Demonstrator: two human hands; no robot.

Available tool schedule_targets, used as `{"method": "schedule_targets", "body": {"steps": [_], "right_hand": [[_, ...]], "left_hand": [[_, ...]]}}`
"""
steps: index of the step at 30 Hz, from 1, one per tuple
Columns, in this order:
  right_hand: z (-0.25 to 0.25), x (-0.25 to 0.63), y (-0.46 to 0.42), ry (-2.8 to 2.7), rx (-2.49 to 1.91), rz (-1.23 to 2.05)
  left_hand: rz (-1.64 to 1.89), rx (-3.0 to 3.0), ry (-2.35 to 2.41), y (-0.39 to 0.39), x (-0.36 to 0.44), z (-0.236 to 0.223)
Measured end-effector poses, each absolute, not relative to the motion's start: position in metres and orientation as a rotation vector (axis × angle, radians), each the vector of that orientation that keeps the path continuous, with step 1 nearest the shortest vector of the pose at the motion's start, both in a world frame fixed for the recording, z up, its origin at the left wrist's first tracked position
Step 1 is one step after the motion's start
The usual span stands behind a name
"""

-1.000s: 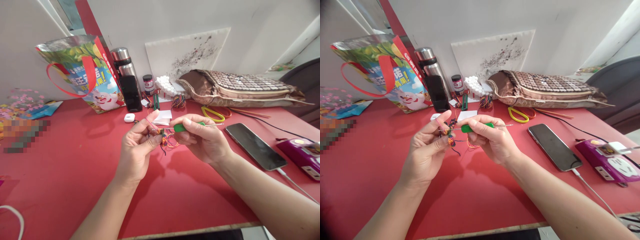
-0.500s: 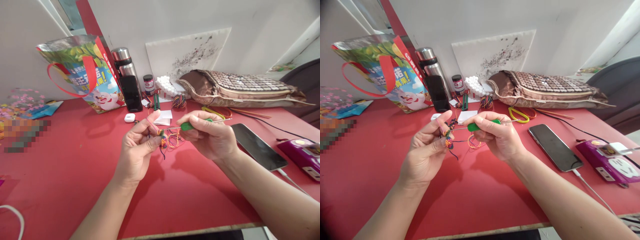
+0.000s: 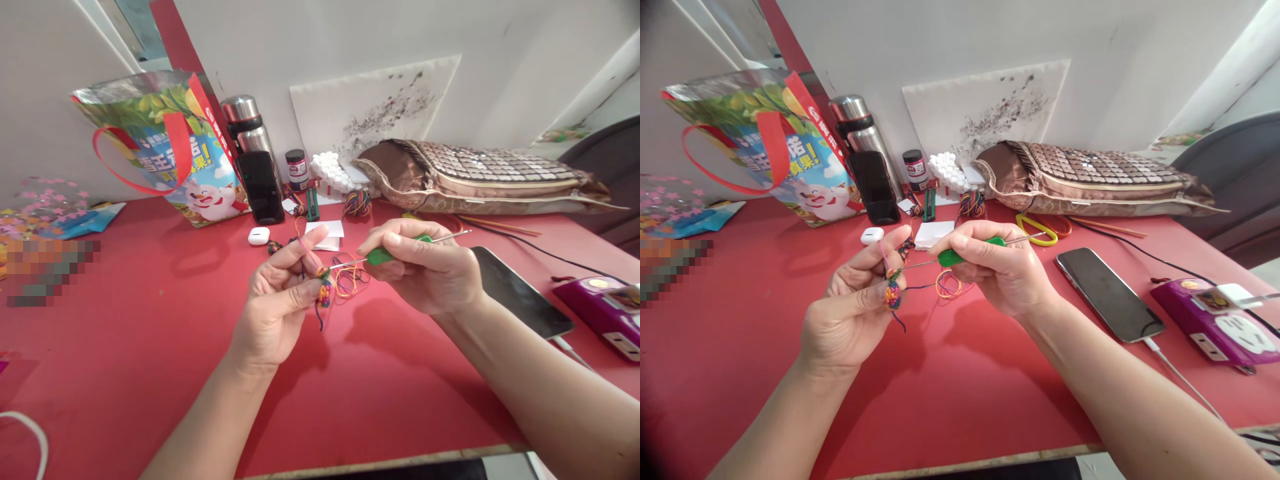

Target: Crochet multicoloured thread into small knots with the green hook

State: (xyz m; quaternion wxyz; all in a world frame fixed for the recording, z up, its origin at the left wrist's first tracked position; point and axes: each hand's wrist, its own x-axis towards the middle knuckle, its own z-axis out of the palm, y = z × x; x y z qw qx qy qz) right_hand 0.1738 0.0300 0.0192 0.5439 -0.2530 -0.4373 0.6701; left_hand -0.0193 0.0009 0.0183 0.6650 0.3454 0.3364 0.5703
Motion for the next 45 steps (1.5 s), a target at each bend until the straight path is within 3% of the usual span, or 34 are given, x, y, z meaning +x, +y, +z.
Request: {"method": "schedule_targets", "body": {"steps": [25,39,45], "right_hand": [[-0.004,0.139,0.008,-0.899,-0.504,1.622],[-0.001,0.136,0.005,-0.869,-0.481,1.675],[0.0,0.139,0.005,-1.001,-0.575,1.523]], "left_hand": [[1.565,0.915,0.968,-0.002,-0.012,0.013],[1.513,0.893,0.887,-0.007,-0.011,0.016],[1.493,0.892,0.905,-0.01,-0.008,0.016]]}}
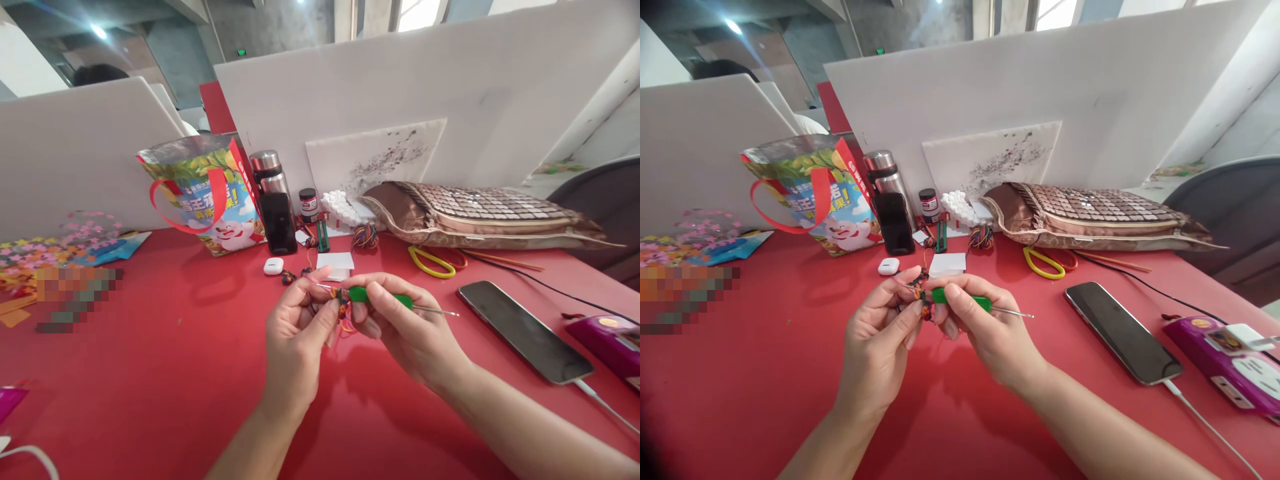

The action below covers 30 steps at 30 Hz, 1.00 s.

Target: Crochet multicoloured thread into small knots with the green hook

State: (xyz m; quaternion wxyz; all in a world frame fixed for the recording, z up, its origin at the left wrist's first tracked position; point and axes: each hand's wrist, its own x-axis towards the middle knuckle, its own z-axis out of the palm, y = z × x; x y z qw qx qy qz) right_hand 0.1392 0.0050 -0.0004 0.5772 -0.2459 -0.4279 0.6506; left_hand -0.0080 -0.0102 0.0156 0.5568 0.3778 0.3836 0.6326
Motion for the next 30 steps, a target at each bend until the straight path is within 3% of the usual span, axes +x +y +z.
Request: {"method": "schedule_targets", "body": {"steps": [7,14,30], "right_hand": [[0.003,0.148,0.009,-1.418,-0.684,1.269],[-0.015,0.146,0.005,-1.119,-0.631,1.414],[-0.012,0.149,0.0,-1.05,-0.501,1.51]], "left_hand": [[1.491,0.888,0.956,-0.009,-0.016,0.017],[1.506,0.981,0.987,-0.01,-0.012,0.014],[1.496,0.912,0.972,-0.011,-0.006,0.012]]}}
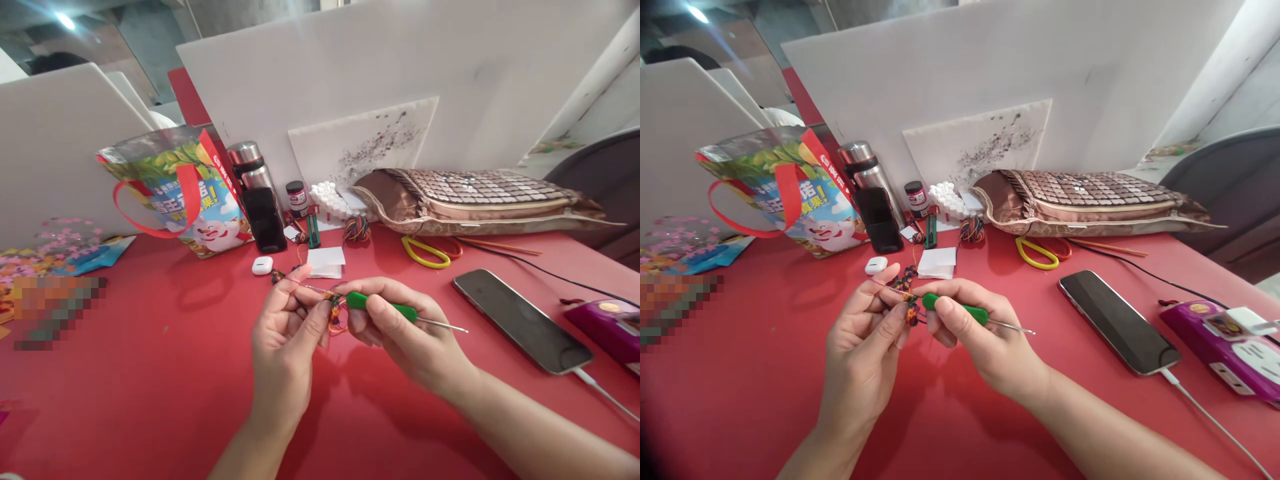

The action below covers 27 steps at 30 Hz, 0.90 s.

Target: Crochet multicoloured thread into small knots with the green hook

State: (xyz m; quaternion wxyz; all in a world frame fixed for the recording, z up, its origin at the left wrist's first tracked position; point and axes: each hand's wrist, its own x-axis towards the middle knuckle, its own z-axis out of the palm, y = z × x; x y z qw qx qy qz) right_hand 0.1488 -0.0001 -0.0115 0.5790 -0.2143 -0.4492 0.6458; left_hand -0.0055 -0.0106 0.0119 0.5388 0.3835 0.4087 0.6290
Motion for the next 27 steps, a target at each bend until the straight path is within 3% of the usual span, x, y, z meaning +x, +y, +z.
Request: {"method": "schedule_targets", "body": {"steps": [9,27], "right_hand": [[-0.0044,0.1443,0.0023,-0.83,-0.482,1.701],[-0.0069,0.1473,0.0029,-0.805,-0.43,1.718]], "left_hand": [[1.504,0.938,0.96,-0.0114,-0.005,0.0105],[1.462,0.849,0.897,-0.0112,-0.0085,0.0141]]}}
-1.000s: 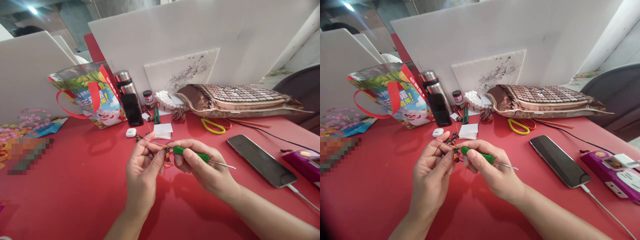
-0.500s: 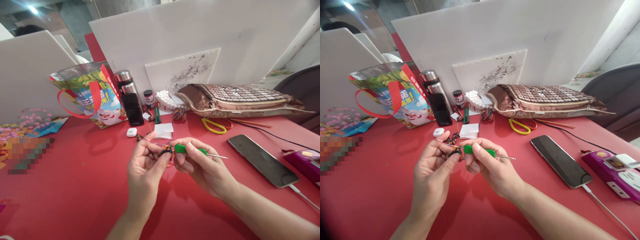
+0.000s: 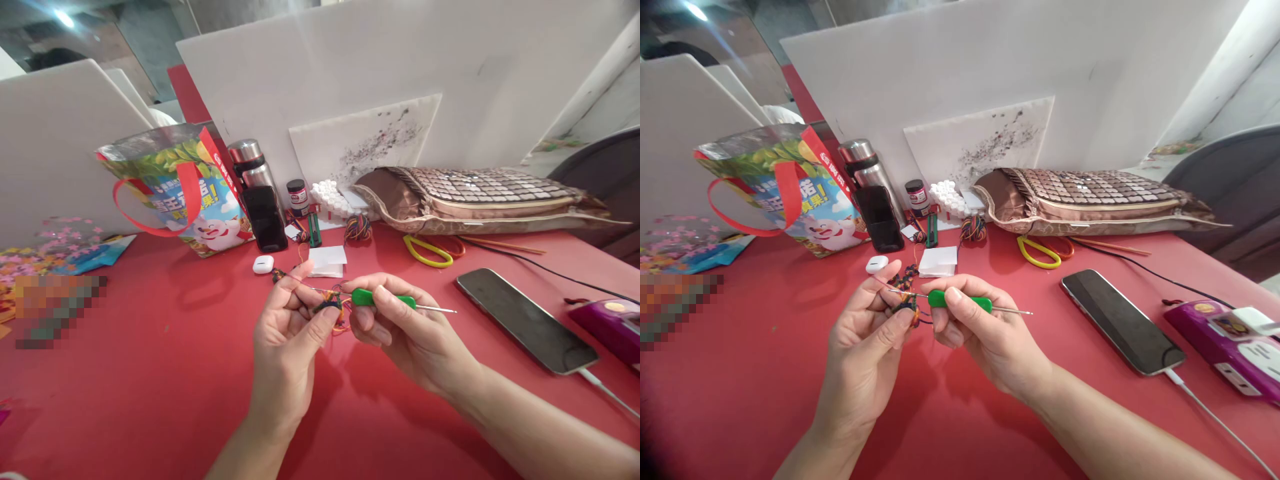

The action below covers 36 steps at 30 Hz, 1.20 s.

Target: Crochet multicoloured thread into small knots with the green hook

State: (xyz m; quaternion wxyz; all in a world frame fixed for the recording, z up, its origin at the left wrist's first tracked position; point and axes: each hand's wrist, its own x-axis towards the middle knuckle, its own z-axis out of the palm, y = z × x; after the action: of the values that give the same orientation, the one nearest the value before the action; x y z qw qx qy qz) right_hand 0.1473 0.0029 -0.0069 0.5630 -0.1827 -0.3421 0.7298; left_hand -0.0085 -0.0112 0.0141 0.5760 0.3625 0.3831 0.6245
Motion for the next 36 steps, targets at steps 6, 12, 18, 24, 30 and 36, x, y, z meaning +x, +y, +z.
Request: {"method": "schedule_targets", "body": {"steps": [6,12,18,24,30,36], "right_hand": [[-0.008,0.15,0.005,-0.809,-0.424,1.728],[-0.009,0.153,0.006,-0.824,-0.439,1.722],[-0.007,0.155,0.006,-0.818,-0.451,1.72],[-0.007,0.156,0.007,-0.787,-0.441,1.761],[-0.008,0.158,0.011,-0.769,-0.457,1.8],[-0.01,0.162,0.011,-0.8,-0.469,1.778]], "left_hand": [[1.446,0.807,0.883,-0.011,-0.009,0.015],[1.429,0.771,0.848,-0.01,-0.011,0.018],[1.423,0.698,0.796,-0.008,-0.01,0.022],[1.392,0.653,0.782,-0.007,-0.008,0.025],[1.345,0.621,0.752,-0.006,-0.011,0.024],[1.335,0.642,0.75,-0.008,-0.013,0.025]]}}
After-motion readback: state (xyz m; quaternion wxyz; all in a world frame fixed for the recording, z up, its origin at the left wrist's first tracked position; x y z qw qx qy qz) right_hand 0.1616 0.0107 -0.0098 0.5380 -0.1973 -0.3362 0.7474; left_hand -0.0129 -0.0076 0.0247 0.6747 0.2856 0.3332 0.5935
